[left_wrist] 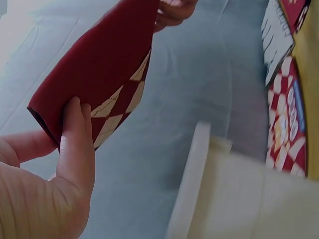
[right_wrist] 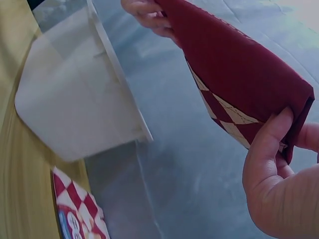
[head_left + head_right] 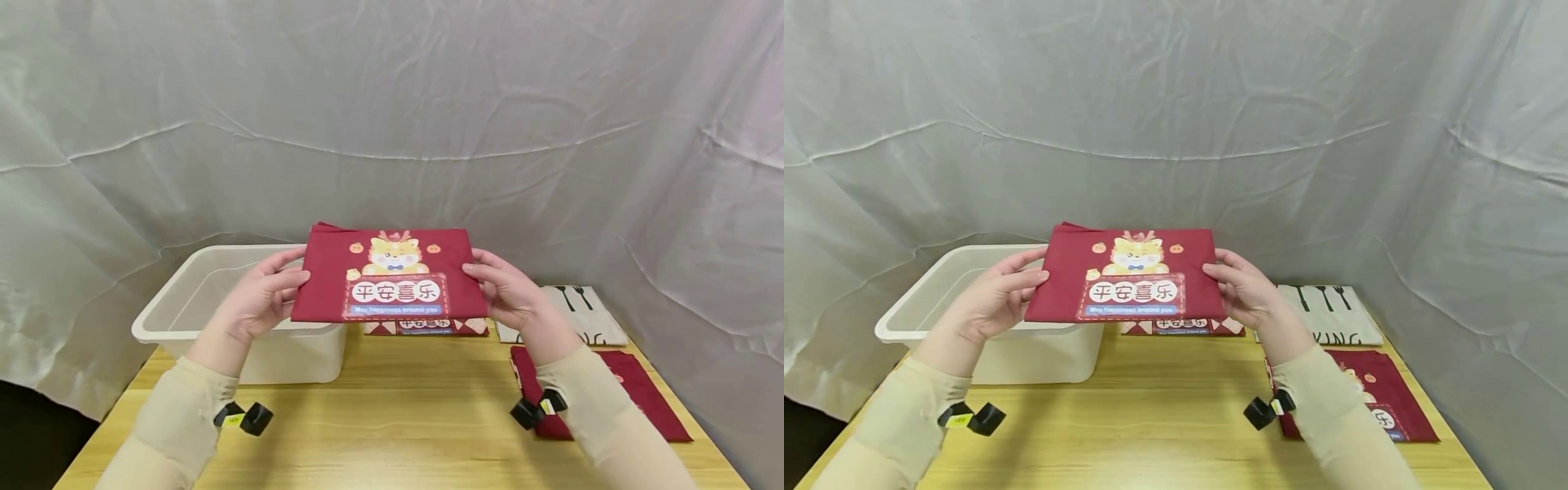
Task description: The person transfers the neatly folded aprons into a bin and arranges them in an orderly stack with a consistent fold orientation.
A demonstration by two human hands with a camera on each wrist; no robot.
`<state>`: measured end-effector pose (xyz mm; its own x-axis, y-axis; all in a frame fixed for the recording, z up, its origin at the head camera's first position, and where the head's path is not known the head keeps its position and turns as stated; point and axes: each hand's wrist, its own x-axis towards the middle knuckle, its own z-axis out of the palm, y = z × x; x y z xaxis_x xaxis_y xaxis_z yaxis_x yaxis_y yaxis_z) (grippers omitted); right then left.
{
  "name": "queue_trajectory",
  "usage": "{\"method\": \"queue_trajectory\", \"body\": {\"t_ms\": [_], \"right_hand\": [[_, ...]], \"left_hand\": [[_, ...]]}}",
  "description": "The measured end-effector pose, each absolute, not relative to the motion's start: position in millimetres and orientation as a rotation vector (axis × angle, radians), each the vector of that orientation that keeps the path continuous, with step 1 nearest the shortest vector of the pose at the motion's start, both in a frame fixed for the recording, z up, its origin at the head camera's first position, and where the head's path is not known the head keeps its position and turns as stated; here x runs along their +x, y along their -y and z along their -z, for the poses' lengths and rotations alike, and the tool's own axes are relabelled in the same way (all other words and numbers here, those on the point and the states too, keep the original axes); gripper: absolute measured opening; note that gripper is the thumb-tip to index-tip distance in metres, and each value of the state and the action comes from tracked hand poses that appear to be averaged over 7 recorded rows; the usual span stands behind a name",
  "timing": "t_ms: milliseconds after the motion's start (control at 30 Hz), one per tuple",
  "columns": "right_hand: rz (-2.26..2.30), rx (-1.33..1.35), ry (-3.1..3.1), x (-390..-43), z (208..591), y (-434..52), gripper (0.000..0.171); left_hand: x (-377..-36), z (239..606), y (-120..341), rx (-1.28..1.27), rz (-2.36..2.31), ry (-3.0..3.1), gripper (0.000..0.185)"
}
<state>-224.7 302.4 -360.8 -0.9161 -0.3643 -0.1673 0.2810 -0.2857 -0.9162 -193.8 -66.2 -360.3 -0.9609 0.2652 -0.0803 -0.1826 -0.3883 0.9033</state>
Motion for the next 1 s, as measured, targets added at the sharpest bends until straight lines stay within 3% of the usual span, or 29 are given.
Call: {"method": "queue_trajectory", "body": {"t_ms": [567,1000], "right_hand": [[2.296,-0.158,-1.464,-239.6,367.2,-227.6,0.021],[2.258,-0.064,-1.461,-250.6,378.5,-176.5,0.025]], "left_hand": [[-201.7,362.7,139.3,0.146,-2.357,-1.66,0.029],[-207.4,368.8,188.4,0.03,-2.277,-1.767,0.029]]}}
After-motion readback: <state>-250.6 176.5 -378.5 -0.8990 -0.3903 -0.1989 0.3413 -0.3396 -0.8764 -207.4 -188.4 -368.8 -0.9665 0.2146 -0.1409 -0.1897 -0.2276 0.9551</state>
